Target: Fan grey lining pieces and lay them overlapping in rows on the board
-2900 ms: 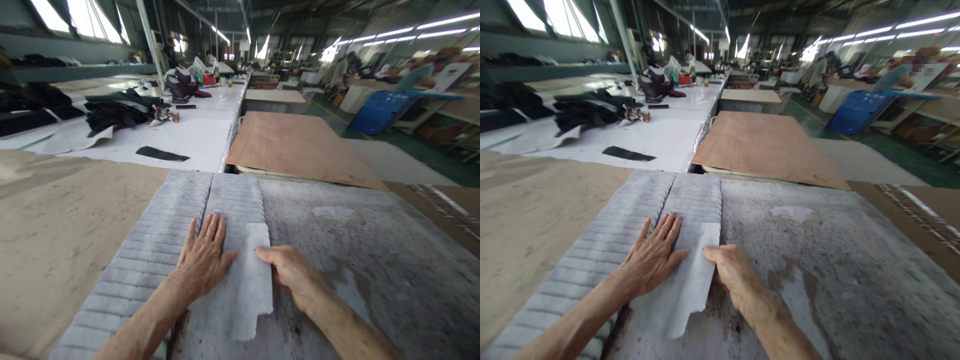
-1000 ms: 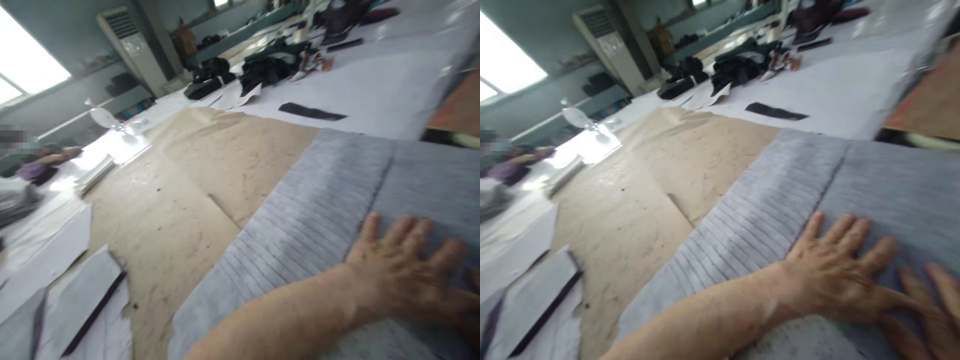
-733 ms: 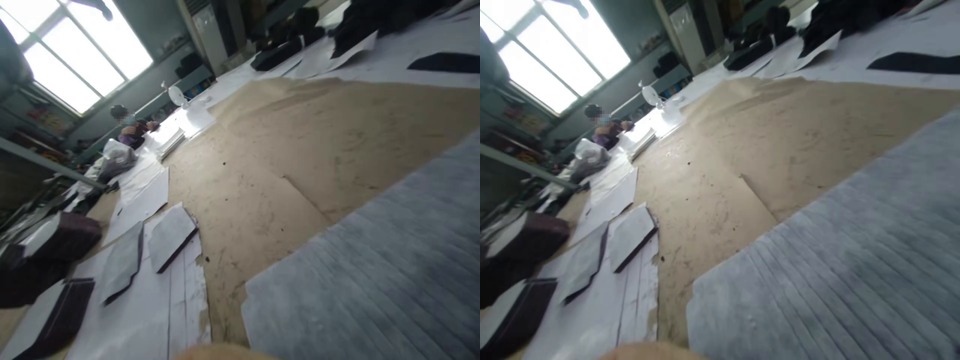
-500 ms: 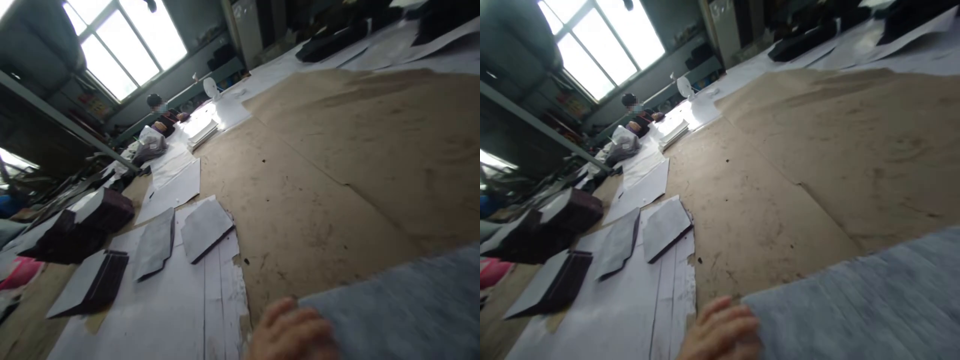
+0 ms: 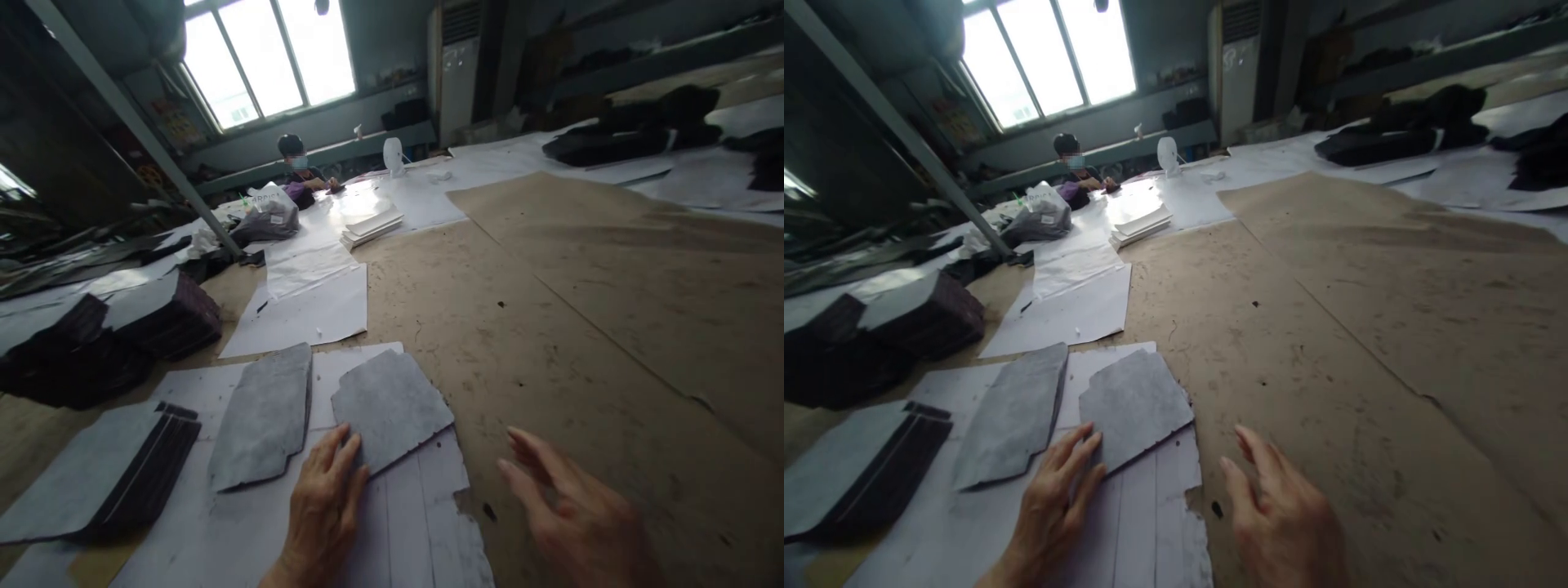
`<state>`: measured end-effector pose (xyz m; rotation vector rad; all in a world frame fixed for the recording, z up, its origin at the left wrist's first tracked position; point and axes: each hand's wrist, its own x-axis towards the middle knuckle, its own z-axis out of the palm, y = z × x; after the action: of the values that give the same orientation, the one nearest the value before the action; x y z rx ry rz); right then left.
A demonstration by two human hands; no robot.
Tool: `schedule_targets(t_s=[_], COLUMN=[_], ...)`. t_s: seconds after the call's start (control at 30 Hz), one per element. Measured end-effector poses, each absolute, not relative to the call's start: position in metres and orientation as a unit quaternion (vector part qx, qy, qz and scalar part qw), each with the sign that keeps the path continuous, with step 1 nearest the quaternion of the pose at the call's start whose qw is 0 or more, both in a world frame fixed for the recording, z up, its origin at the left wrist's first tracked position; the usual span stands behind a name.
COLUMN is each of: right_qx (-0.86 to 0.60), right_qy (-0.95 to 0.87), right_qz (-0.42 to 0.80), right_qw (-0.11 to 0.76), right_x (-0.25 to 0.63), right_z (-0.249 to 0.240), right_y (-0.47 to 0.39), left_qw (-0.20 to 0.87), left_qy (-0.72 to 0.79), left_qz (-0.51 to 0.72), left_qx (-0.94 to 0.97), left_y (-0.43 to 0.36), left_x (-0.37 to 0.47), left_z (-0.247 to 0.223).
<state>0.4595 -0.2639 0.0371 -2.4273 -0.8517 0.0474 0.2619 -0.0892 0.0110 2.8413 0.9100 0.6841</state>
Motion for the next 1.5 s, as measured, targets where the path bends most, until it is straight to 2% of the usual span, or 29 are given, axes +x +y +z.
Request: schedule_targets(t_s=[0.2,0.4,0.53,0.63,0.7,0.8,0.87,0.93,1.03,1.3,1.5], right_qx=[-0.913,-0.932,-0.930,-0.913,-0.879,-0.821,-0.807,-0.825,-0.855,-0.894,-0.884], right_qy=[-0.356,-0.310,-0.300,-0.380,-0.422,-0.452,-0.469,-0.457,-0.419,-0.343,-0.328], right_qz=[0.091,0.145,0.178,0.038,-0.056,-0.069,0.019,0.129,0.197,0.232,0.259], right_qw=[0.180,0.121,0.116,0.146,0.215,0.343,0.360,0.307,0.233,0.170,0.207], right_x=[0.452,0.466,0.479,0.469,0.450,0.412,0.388,0.367,0.345,0.328,0.332], right_z=[0.050,0.046,0.041,0.044,0.049,0.059,0.064,0.069,0.073,0.065,0.056], right_y=[-0.154,-0.138,-0.134,-0.129,-0.121,-0.098,-0.077,-0.051,-0.013,0.034,0.038], left_qw=[0.049,0.098,0.128,0.149,0.151,0.125,0.136,0.163,0.167,0.241,0.283], left_qy=[0.277,0.287,0.308,0.310,0.294,0.325,0.425,0.605,0.679,0.718,0.713], left_qz=[0.256,0.265,0.306,0.345,0.378,0.426,0.376,0.264,0.193,0.085,0.101], left_qx=[0.925,0.915,0.892,0.873,0.865,0.835,0.812,0.733,0.688,0.648,0.634], left_y=[-0.089,-0.091,-0.092,-0.092,-0.086,-0.058,-0.025,0.013,0.061,0.098,0.102], left_x=[0.258,0.262,0.267,0.266,0.257,0.229,0.206,0.188,0.178,0.184,0.185], left_z=[0.001,0.003,-0.003,-0.006,-0.003,0.013,0.028,0.039,0.044,0.039,0.042])
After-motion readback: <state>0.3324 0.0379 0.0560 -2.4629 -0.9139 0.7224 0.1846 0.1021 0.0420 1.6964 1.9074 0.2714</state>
